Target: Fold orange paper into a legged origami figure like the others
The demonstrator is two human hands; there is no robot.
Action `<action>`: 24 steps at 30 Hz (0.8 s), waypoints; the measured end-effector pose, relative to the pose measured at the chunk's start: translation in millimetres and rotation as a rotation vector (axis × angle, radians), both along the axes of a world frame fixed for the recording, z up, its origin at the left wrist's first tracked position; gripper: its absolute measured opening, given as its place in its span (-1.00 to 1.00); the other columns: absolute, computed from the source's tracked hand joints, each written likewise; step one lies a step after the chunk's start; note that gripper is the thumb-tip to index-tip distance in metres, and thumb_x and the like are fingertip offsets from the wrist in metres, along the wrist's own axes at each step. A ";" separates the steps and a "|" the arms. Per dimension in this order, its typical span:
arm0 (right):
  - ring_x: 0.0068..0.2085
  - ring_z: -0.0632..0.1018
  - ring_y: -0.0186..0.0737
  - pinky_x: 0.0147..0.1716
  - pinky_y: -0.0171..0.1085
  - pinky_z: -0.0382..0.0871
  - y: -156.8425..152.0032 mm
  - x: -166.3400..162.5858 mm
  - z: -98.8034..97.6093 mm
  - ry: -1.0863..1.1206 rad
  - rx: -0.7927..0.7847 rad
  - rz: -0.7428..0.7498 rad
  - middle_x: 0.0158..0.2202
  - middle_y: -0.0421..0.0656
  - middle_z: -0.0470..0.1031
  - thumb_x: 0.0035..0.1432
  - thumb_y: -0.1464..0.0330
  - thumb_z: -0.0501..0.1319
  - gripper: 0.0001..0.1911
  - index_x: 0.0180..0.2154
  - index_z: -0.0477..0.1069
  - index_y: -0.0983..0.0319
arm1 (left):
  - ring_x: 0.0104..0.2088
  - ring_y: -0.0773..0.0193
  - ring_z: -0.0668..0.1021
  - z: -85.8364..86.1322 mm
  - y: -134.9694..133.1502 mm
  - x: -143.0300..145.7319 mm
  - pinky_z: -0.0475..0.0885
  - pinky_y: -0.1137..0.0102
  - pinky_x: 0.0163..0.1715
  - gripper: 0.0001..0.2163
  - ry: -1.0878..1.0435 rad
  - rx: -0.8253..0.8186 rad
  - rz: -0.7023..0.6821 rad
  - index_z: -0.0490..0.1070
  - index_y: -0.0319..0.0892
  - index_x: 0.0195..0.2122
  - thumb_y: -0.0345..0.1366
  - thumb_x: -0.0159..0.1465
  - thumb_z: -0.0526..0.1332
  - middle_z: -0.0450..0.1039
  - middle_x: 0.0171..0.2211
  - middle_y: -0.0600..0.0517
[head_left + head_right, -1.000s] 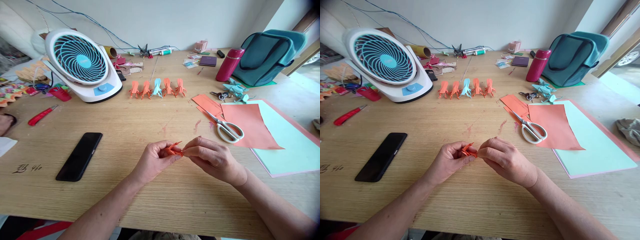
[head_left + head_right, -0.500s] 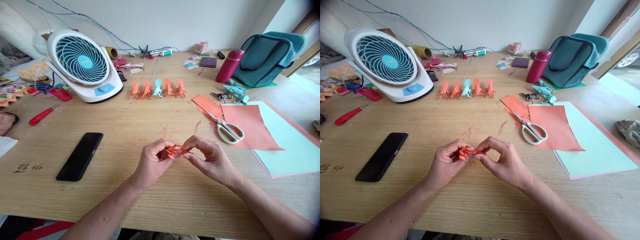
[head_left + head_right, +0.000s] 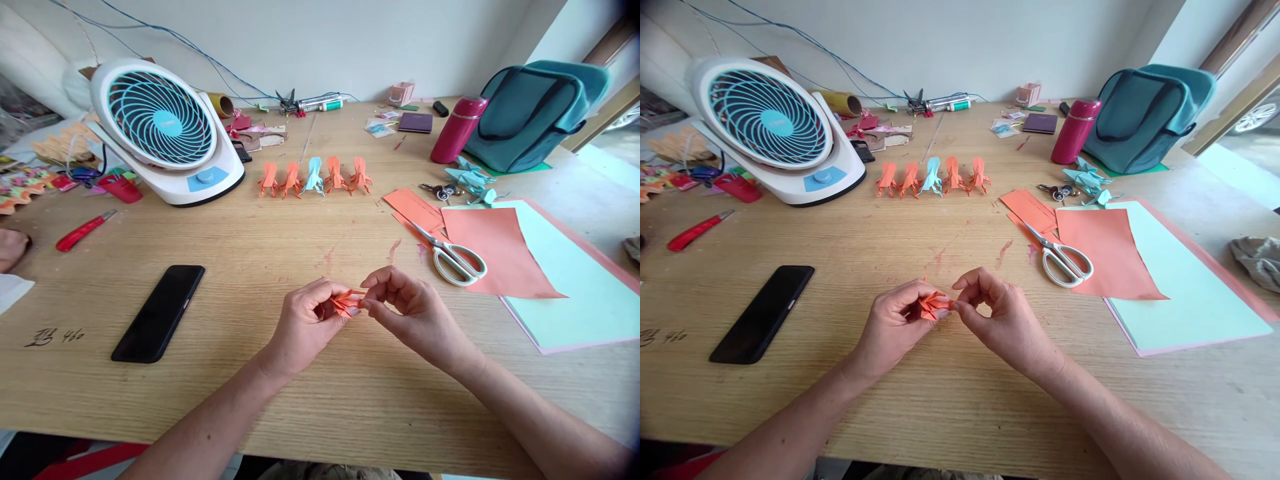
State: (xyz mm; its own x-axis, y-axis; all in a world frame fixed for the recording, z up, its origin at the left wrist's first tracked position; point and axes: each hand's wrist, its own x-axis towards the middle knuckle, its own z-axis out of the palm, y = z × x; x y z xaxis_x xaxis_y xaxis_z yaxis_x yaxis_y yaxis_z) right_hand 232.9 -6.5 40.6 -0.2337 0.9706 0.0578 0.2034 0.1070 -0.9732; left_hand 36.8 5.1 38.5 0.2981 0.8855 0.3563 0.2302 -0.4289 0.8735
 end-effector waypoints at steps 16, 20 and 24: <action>-0.37 0.52 -0.31 -0.36 -0.29 0.37 3.9 -2.9 -1.4 0.126 -0.121 0.017 -0.40 -0.23 0.51 0.20 0.28 0.31 -0.80 -0.18 0.38 0.19 | -0.42 0.38 0.54 -3.2 2.0 1.6 0.42 0.55 -0.41 -0.91 -0.154 -0.345 -0.010 0.58 -0.23 -0.36 -0.34 0.16 0.43 0.59 -0.40 0.03; -0.36 0.50 -0.31 -0.34 -0.28 0.39 5.7 -2.9 -2.4 0.162 -0.134 0.036 -0.38 -0.21 0.51 0.20 0.27 0.32 -0.80 -0.19 0.39 0.20 | -0.44 0.37 0.52 -2.6 1.5 2.1 0.41 0.54 -0.42 -0.86 -0.145 -0.372 0.007 0.58 -0.24 -0.37 -0.28 0.16 0.44 0.58 -0.42 0.02; -0.37 0.49 -0.31 -0.36 -0.28 0.36 5.3 -3.1 -1.9 0.119 -0.093 0.034 -0.39 -0.23 0.49 0.22 0.30 0.29 -0.82 -0.16 0.39 0.20 | -0.42 0.37 0.51 -1.6 1.0 2.5 0.40 0.52 -0.41 -0.88 -0.095 -0.236 0.004 0.58 -0.23 -0.36 -0.28 0.20 0.43 0.56 -0.41 0.03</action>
